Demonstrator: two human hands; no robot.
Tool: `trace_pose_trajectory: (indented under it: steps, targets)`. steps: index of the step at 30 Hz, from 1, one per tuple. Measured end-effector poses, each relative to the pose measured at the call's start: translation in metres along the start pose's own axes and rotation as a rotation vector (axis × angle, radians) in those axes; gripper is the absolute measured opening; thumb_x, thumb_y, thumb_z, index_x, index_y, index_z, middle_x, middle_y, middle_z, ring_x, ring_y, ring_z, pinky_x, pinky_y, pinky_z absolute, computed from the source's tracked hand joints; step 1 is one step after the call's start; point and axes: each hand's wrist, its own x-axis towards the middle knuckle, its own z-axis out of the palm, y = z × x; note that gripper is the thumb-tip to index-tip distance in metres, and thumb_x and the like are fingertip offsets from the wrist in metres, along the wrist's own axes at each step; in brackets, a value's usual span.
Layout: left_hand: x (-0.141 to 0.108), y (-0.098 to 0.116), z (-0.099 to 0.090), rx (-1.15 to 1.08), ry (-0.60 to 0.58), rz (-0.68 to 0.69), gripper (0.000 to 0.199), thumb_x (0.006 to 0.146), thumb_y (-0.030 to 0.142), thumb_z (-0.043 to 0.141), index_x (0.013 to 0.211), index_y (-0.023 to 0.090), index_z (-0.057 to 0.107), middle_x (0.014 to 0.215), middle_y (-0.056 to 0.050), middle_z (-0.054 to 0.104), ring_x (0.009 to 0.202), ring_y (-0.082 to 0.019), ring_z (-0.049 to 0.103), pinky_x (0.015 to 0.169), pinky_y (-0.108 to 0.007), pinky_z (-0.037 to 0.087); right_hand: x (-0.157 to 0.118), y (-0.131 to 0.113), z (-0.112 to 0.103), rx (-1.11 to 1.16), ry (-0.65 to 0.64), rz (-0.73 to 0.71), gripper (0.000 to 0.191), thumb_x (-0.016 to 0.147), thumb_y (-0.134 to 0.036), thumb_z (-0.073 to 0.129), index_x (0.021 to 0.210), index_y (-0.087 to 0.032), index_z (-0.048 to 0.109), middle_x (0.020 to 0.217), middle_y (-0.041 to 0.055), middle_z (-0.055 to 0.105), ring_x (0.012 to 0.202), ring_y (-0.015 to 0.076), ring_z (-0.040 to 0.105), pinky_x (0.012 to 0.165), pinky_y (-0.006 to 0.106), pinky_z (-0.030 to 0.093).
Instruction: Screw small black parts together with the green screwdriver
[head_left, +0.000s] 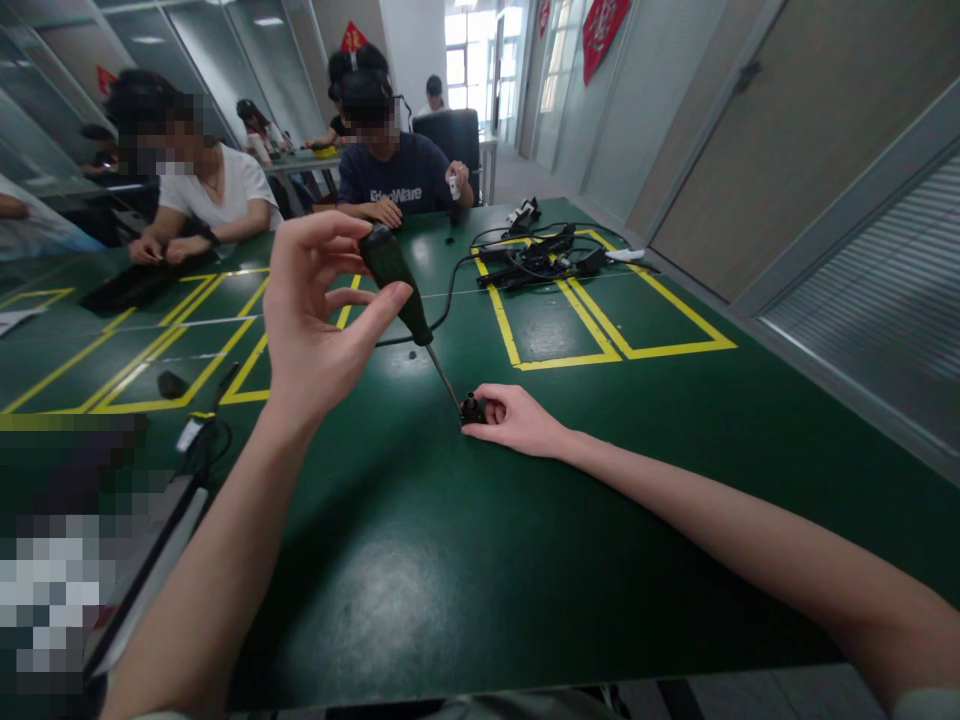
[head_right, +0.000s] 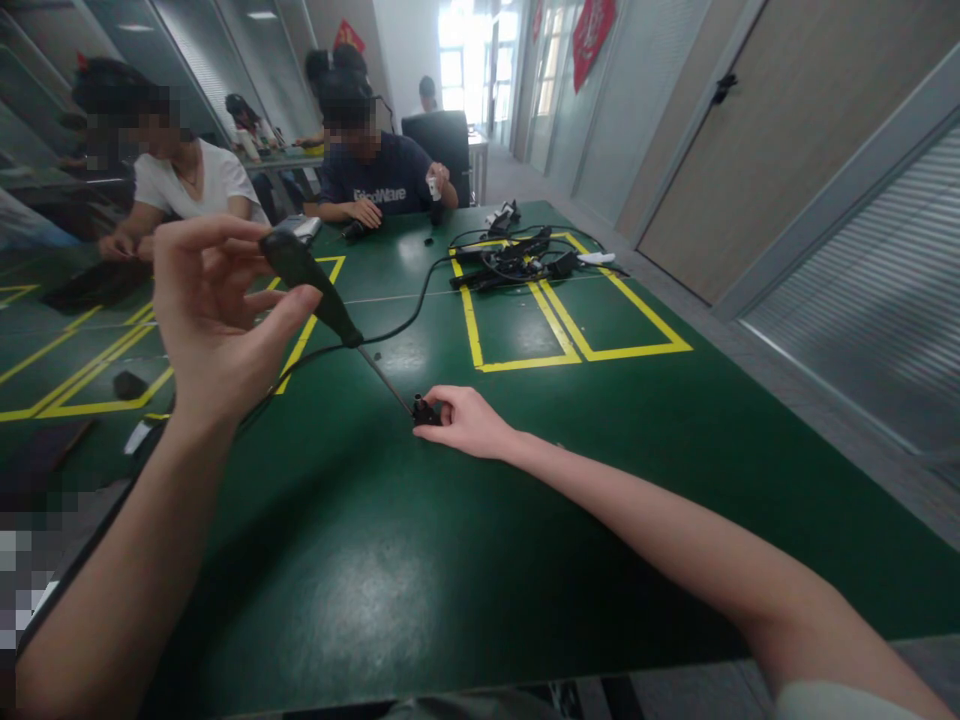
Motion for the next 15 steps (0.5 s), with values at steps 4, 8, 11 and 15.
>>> trace_pose_trajectory:
  steps: [4, 8, 11, 15]
  targets:
    - [0.0010, 0.0028, 0.0015, -0.049, -0.010, 0.006, 0.040, 0.087, 0.031, 0.083, 0.121, 0.030, 0.061, 0.125, -0.001, 0.072, 0.103, -0.018, 0.073, 0.068, -0.023, 0.064, 0.0004, 0.0012, 0.0005, 0.006, 0.005, 0.005, 0.028, 0.076, -0.037, 0.080, 0.085, -0.017, 0.063, 0.062, -0.0071, 0.049, 0.056, 0.0097, 0.044, 0.056, 0.024, 0.032]
    - [0.0034, 0.0038, 0.0033, -0.104, -0.070, 0.013, 0.027, 0.096, 0.027, 0.072, 0.121, 0.029, 0.061, 0.107, 0.000, 0.075, 0.094, -0.016, 0.075, 0.071, -0.026, 0.065, 0.0004, 0.0008, 0.0009, 0.007, 0.005, 0.002, 0.027, 0.077, -0.037, 0.080, 0.085, -0.018, 0.062, 0.061, -0.0073, 0.049, 0.055, 0.0098, 0.044, 0.056, 0.024, 0.032]
    - [0.0044, 0.0005, 0.0021, -0.072, 0.010, 0.055, 0.038, 0.084, 0.022, 0.085, 0.117, 0.029, 0.066, 0.101, 0.002, 0.071, 0.085, -0.010, 0.070, 0.065, -0.016, 0.060, 0.0003, 0.0002, 0.0013, 0.002, 0.012, 0.001, 0.027, 0.076, -0.036, 0.080, 0.084, -0.018, 0.062, 0.060, -0.0079, 0.048, 0.054, 0.0094, 0.043, 0.055, 0.024, 0.031]
    - [0.0030, -0.0021, 0.0022, -0.053, 0.065, 0.104, 0.053, 0.072, 0.019, 0.093, 0.118, 0.029, 0.069, 0.112, 0.001, 0.070, 0.095, -0.012, 0.070, 0.070, -0.017, 0.062, -0.0001, -0.0006, 0.0016, -0.002, 0.018, 0.009, 0.026, 0.076, -0.035, 0.081, 0.083, -0.018, 0.062, 0.059, -0.0083, 0.047, 0.054, 0.0094, 0.042, 0.055, 0.024, 0.031]
